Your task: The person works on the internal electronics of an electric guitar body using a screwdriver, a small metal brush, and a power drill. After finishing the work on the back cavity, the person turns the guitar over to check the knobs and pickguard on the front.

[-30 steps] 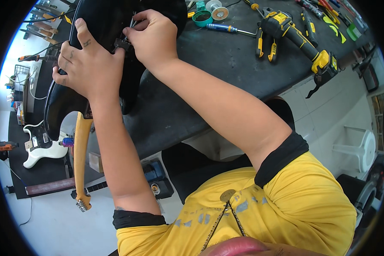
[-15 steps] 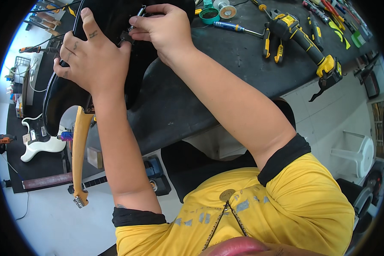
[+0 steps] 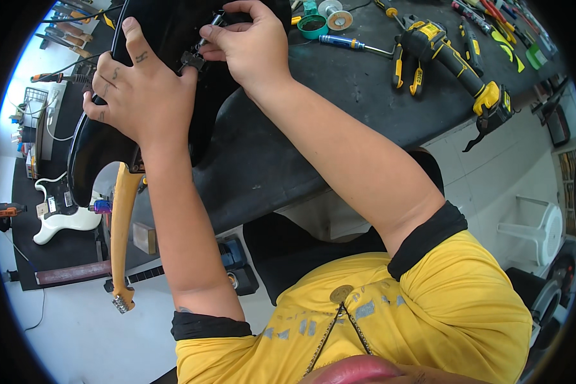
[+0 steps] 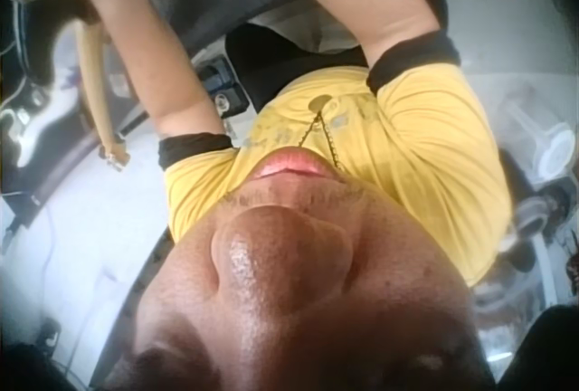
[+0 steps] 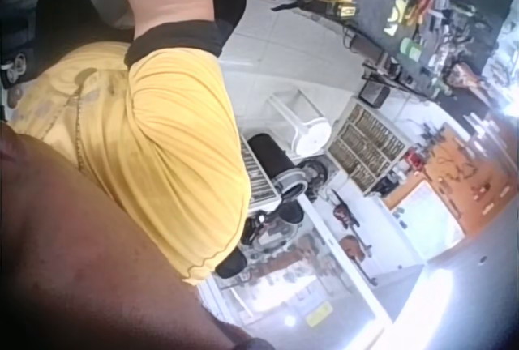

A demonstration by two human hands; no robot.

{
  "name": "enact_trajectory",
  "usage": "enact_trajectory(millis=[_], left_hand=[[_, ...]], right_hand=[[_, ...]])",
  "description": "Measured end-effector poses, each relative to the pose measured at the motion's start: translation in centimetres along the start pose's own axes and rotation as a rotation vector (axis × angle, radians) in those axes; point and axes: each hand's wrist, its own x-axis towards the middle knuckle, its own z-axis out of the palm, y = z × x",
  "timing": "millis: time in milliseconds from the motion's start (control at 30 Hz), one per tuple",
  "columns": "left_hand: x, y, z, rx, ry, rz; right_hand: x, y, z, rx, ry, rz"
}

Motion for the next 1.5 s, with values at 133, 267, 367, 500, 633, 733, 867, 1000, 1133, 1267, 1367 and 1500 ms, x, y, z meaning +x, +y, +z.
enact_trajectory(millis=[133, 267, 367, 500, 633, 733, 867, 1000, 1133, 1267, 1367, 1500], left_hand=[[-0.1, 0.5, -0.1, 0.0, 0.01, -0.003], [-0.1, 0.3, 0.0, 0.003, 0.004, -0.003], [-0.1, 0.1, -0.2, 0.014, 0.004, -0.003], [-0.1, 0.3, -0.1, 0.01, 0.007, 0.0], [-0.1, 0.3, -0.2, 0.009, 0.006, 0.005], [-0.1, 0.3, -0.2, 0.009, 0.004, 0.003], [0.0, 0.4, -0.2, 0.005, 0.002, 0.003], [0.0, 0.4, -0.2, 0.022, 0.0, -0.003], [0.0, 0.3, -0.2, 0.019, -0.004, 0.001], [0.0, 0.3, 0.0, 0.018, -0.007, 0.01], [0.0, 0.2, -0.2, 0.021, -0.006, -0.001], [0.0, 0.3, -0.2, 0.025, -0.014, 0.001]], right_hand=[[0.6, 0.4, -0.2, 0.038, -0.037, 0.044], [0.3, 0.4, -0.3, -0.019, -0.053, 0.027], [0.1, 0.4, 0.1, -0.013, -0.038, -0.025], [-0.2, -0.4, -0.1, -0.108, -0.017, -0.066], [0.0, -0.3, 0.3, -0.143, 0.018, -0.06], [-0.2, -0.6, 0.1, -0.112, 0.012, -0.059], [0.1, 0.7, -0.3, -0.104, 0.068, -0.178], [0.6, 1.3, -0.5, -0.116, 0.079, -0.208], [1.0, 1.6, -0.5, -0.048, 0.086, -0.184], [1.4, 2.0, -0.6, -0.058, 0.106, -0.199], [2.1, 2.4, -0.5, 0.038, 0.135, -0.186], [2.3, 2.4, -0.7, 0.015, 0.125, -0.183]])
